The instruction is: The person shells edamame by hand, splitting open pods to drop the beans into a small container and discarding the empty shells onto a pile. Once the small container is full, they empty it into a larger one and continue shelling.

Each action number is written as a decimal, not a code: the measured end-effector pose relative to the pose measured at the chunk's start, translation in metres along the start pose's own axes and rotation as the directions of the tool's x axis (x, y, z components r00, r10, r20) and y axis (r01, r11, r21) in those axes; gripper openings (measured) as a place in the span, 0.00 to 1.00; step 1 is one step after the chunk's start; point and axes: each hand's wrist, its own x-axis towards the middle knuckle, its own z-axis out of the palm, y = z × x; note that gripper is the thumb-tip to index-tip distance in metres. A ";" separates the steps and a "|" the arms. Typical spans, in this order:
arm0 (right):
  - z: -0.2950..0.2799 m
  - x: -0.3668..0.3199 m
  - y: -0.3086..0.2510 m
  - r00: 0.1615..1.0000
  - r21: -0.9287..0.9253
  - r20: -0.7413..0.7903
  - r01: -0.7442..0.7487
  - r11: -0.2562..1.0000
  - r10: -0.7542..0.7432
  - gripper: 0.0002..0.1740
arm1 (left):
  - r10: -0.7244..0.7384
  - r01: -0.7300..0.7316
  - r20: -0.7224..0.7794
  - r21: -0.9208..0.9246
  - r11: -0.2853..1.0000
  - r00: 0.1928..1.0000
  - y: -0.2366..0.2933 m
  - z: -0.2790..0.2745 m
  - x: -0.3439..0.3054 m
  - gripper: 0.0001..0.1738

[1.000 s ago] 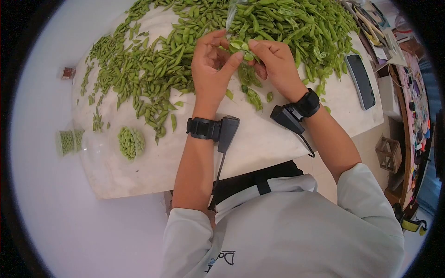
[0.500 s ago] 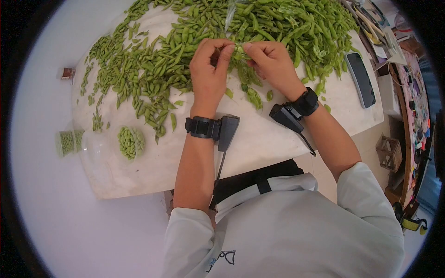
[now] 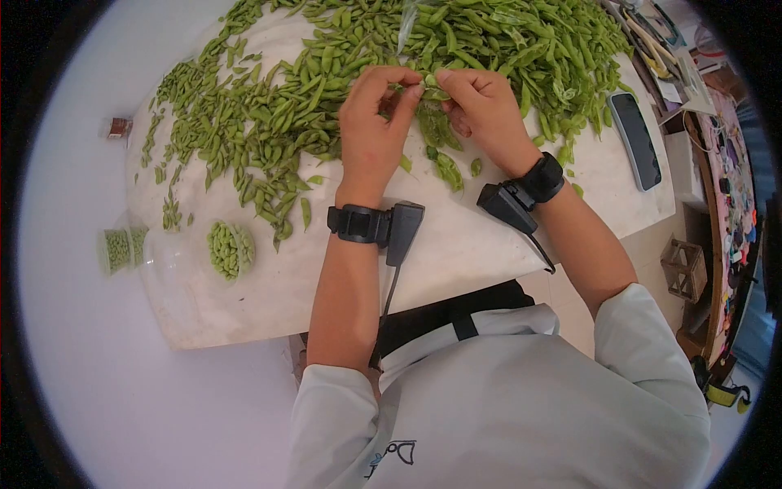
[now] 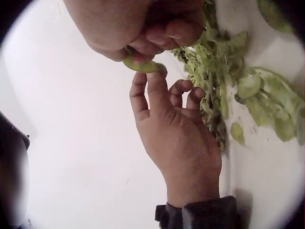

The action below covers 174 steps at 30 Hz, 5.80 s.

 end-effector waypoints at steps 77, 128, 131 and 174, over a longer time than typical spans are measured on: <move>0.000 0.003 0.000 0.970 -0.449 0.143 0.242 0.860 -0.199 0.19 | -0.074 0.071 -0.149 -0.024 0.997 0.986 0.018 -0.003 -0.004 0.05; -0.009 0.001 -0.014 0.992 0.072 0.102 0.071 0.995 -0.078 0.14 | -0.379 0.332 -0.471 -0.183 0.925 0.797 0.089 -0.165 -0.056 0.14; 0.001 -0.007 -0.013 0.972 -0.194 0.164 0.200 0.960 -0.169 0.13 | -0.421 0.491 -0.504 0.008 0.871 0.754 0.078 -0.207 -0.080 0.12; 0.001 -0.002 0.002 0.958 -0.195 0.207 0.238 0.951 -0.198 0.11 | -0.279 0.200 0.003 0.689 0.696 0.960 -0.001 -0.126 0.008 0.22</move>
